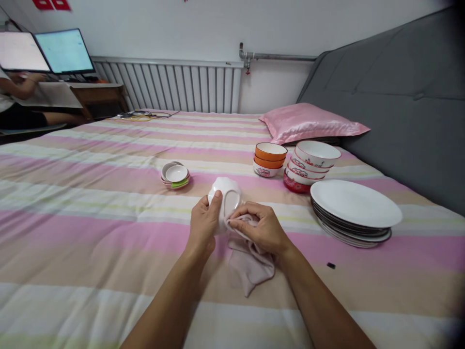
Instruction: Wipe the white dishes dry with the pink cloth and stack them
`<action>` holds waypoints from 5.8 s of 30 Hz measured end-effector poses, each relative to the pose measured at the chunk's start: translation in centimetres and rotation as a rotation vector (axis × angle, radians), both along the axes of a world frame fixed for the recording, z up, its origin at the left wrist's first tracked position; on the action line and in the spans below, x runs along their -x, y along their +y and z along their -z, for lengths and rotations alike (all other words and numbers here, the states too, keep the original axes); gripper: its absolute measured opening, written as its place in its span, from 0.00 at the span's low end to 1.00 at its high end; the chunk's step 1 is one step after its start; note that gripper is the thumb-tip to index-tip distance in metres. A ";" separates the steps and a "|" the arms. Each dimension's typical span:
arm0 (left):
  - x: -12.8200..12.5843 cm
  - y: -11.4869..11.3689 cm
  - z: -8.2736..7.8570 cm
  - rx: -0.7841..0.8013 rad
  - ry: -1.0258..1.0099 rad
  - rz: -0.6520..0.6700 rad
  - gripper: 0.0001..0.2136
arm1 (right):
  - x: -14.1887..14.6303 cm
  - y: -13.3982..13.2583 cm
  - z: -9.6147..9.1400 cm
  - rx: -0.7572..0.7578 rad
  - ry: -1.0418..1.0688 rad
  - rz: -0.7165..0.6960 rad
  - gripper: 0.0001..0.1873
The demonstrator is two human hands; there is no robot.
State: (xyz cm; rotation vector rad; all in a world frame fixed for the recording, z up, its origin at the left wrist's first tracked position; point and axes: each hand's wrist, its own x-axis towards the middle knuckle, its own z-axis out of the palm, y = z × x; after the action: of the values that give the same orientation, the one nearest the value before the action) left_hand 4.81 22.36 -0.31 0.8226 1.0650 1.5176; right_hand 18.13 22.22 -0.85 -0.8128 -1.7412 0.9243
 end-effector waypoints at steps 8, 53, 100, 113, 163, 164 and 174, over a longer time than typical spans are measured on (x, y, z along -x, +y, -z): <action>1.0 -0.7 -0.5 -0.358 0.625 -0.161 0.18 | -1.4 1.5 0.1 0.765 0.565 0.132 0.28; 1.0 0.2 1.7 0.138 -0.692 0.195 0.23 | 1.4 -0.6 3.0 0.583 0.278 -0.180 0.29; 5.0 -23.6 7.1 -0.039 -0.187 0.050 0.18 | 6.2 -17.6 5.0 0.166 -0.615 0.679 0.17; 10.5 -33.6 11.3 0.209 0.131 0.160 0.14 | 6.6 -17.7 5.4 0.124 -0.676 0.738 0.16; 16.7 -34.5 7.2 0.086 0.625 -0.093 0.06 | 6.3 -17.1 5.2 0.091 -0.719 0.719 0.16; 16.4 -33.8 6.4 0.054 0.639 -0.148 0.06 | 6.3 -17.0 5.1 0.093 -0.720 0.717 0.16; 11.5 -29.9 1.0 -0.069 0.771 -0.192 0.13 | 5.8 -17.0 5.0 0.082 -0.683 0.678 0.16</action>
State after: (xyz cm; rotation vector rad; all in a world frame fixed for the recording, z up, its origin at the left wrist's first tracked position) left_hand -6.69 -7.57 -1.29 1.4490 1.6901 1.4183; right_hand 12.36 5.26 -5.87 -1.7806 -1.7700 0.2569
